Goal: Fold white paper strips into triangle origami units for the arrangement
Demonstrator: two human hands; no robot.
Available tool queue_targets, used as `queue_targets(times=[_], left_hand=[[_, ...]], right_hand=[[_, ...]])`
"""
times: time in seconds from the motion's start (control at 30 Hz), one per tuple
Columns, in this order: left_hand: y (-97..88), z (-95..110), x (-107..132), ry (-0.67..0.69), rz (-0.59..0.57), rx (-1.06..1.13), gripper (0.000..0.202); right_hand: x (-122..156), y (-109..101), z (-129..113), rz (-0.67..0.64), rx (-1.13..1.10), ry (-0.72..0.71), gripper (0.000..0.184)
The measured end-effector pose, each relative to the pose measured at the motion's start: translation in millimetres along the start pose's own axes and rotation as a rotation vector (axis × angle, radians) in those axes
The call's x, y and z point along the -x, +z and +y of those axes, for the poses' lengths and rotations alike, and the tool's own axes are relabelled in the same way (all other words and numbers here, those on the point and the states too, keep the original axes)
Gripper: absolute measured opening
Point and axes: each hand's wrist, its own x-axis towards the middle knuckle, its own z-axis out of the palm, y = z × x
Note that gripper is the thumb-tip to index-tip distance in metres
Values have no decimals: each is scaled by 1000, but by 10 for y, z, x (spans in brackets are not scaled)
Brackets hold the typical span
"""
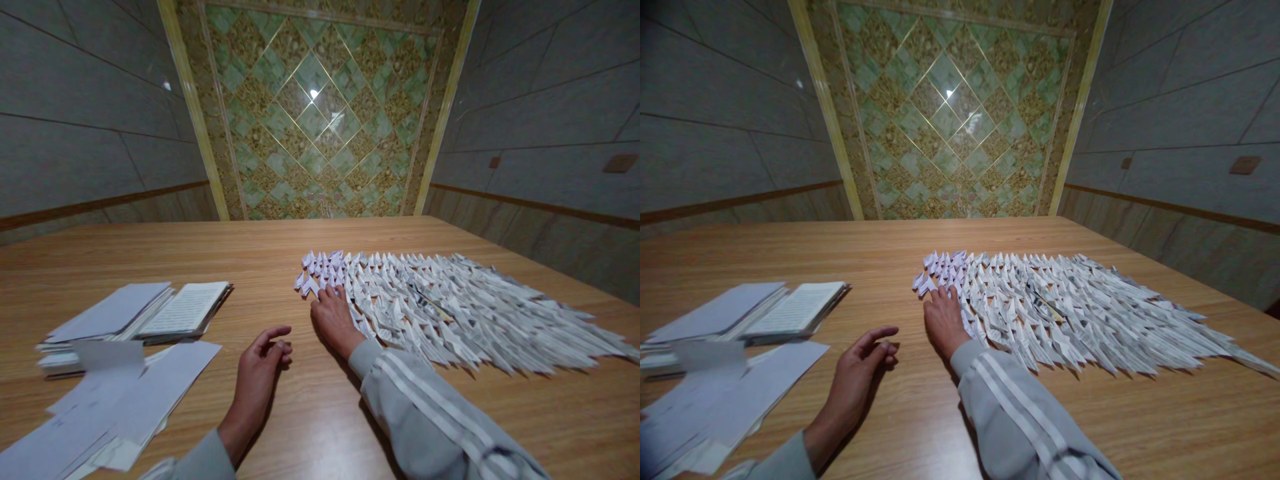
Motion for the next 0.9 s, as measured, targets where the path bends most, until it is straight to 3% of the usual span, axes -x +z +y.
queue_targets(times=[0.23,0.47,0.67,0.9], left_hand=[[11,12,1,1,0,-6,40],[1,0,18,29,-17,-21,39],[-12,-35,8,25,-31,-34,37],[-2,-44,7,16,-31,-34,35]], right_hand=[[-77,-4,-67,23,-10,-67,27],[-543,144,-173,37,10,-206,27],[-707,316,-52,31,51,-162,35],[-656,310,116,-1,63,-92,34]])
